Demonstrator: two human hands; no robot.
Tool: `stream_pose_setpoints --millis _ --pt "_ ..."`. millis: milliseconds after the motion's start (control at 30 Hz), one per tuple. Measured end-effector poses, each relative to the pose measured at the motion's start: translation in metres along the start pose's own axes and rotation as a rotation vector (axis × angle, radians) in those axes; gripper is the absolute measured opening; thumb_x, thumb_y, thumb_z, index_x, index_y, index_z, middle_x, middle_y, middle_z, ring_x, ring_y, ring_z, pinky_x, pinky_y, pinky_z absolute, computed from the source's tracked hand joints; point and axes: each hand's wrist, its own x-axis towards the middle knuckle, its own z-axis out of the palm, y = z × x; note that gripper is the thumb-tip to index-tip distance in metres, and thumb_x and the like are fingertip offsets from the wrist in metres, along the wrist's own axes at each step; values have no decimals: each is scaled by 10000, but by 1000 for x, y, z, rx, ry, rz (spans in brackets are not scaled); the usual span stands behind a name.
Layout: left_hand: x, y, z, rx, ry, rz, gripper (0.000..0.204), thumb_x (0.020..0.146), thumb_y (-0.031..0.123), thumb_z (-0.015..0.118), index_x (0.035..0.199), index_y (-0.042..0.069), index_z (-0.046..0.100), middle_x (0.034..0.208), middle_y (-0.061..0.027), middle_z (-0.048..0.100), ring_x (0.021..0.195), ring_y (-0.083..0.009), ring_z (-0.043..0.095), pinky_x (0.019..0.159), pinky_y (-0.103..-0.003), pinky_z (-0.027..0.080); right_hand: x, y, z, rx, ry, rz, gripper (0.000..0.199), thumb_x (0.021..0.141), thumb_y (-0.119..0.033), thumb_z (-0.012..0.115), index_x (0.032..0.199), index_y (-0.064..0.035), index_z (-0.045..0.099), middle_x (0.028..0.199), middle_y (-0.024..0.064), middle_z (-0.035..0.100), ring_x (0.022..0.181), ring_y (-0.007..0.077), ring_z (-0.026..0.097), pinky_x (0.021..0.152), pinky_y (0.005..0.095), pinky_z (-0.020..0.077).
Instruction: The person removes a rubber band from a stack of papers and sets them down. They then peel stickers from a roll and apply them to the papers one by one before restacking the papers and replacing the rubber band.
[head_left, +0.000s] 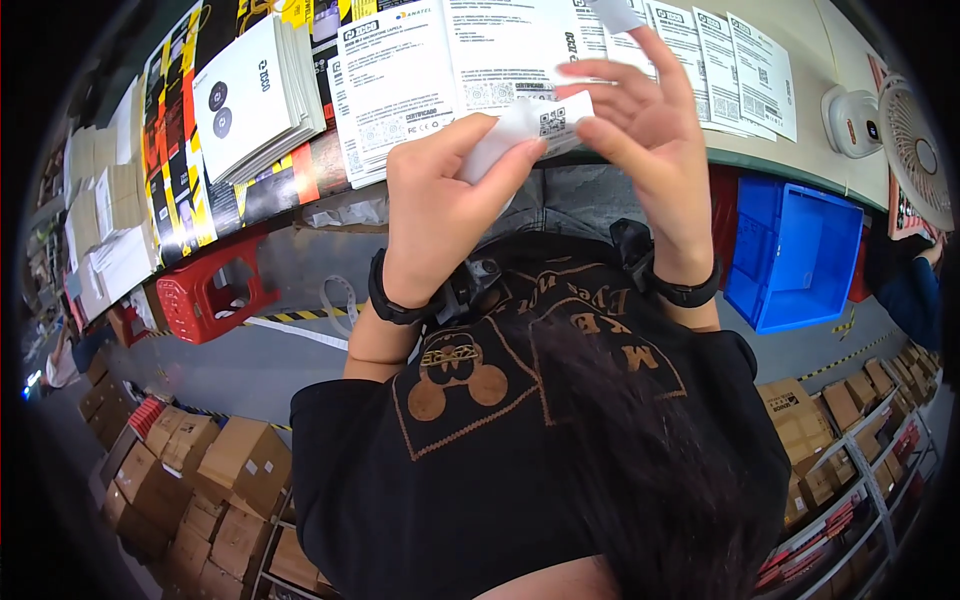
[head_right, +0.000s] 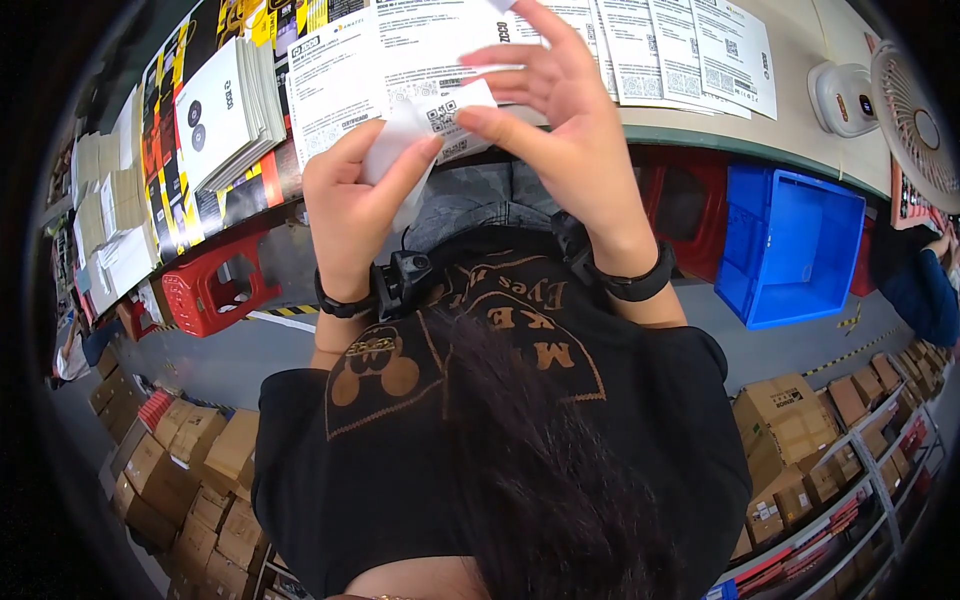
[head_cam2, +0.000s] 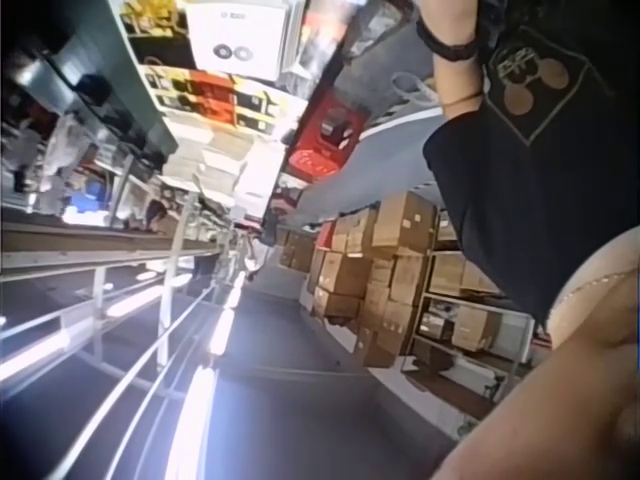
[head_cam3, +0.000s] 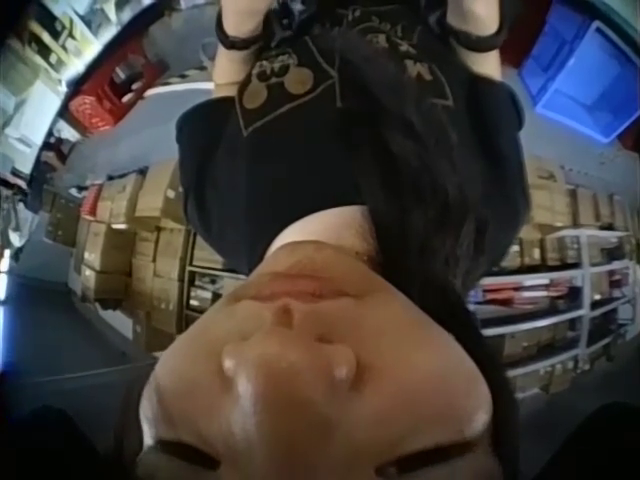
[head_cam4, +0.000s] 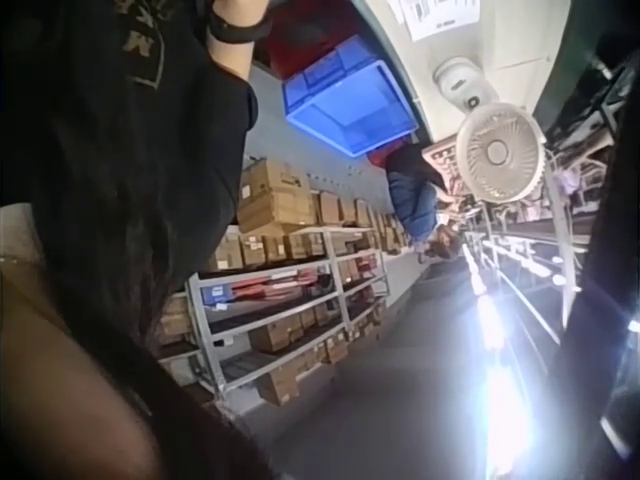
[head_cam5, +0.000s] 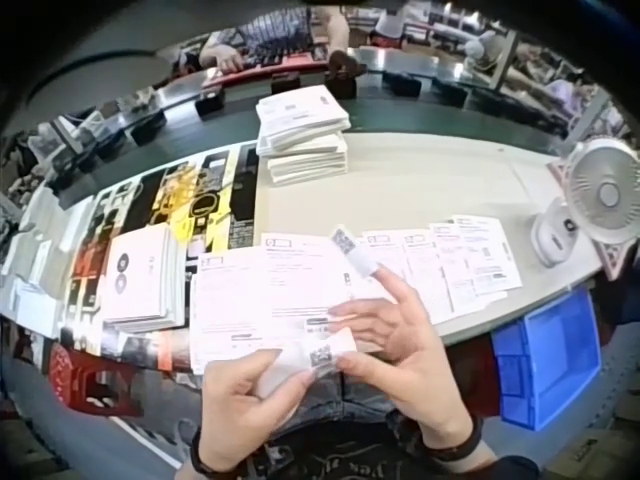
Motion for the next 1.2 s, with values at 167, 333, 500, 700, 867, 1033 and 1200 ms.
stream_pose_setpoints --millis 167,333,500,700,867,1033,1200 --pt "10 -2 3 88 87 128 192 689 92 699 828 -4 609 713 -72 605 614 -146 558 596 -251 449 -3 2 -4 19 -5 157 533 774 56 583 1256 3 361 954 120 573 878 185 580 764 268 475" --pt "16 -10 10 0 130 338 252 687 84 701 900 5 591 761 -82 604 638 -155 565 825 -286 412 -3 -5 8 -232 -96 138 550 756 65 601 1248 19 360 912 114 581 830 161 587 738 245 479" --pt "16 -11 9 -51 74 282 205 683 89 694 852 19 601 627 -99 569 506 -197 554 956 -347 385 0 1 6 -299 31 7 555 745 65 614 1239 24 364 832 92 577 798 144 586 717 231 478" --pt "21 -17 -4 126 -81 294 109 702 96 674 740 25 602 477 -75 508 411 -198 499 968 -364 379 11 4 -13 -120 227 -34 412 758 41 613 1142 43 465 895 101 593 769 127 576 694 233 469" --pt "25 -24 -8 284 -251 299 119 700 84 677 660 10 592 464 -85 498 566 -246 578 936 -359 403 41 18 -7 -48 289 184 513 754 30 612 1190 21 341 663 52 540 572 131 533 545 210 432" --pt "25 -28 -6 334 -326 296 119 692 82 679 646 13 594 479 -111 479 675 -314 613 905 -352 424 51 51 -4 -156 187 238 545 742 75 609 1206 36 325 687 20 546 596 45 515 546 150 411" --pt "25 -29 -6 339 -362 264 115 691 87 679 643 24 595 482 -114 481 685 -332 606 898 -362 428 56 68 -5 36 59 -47 549 742 72 611 1208 46 323 684 28 552 591 53 527 541 150 417"
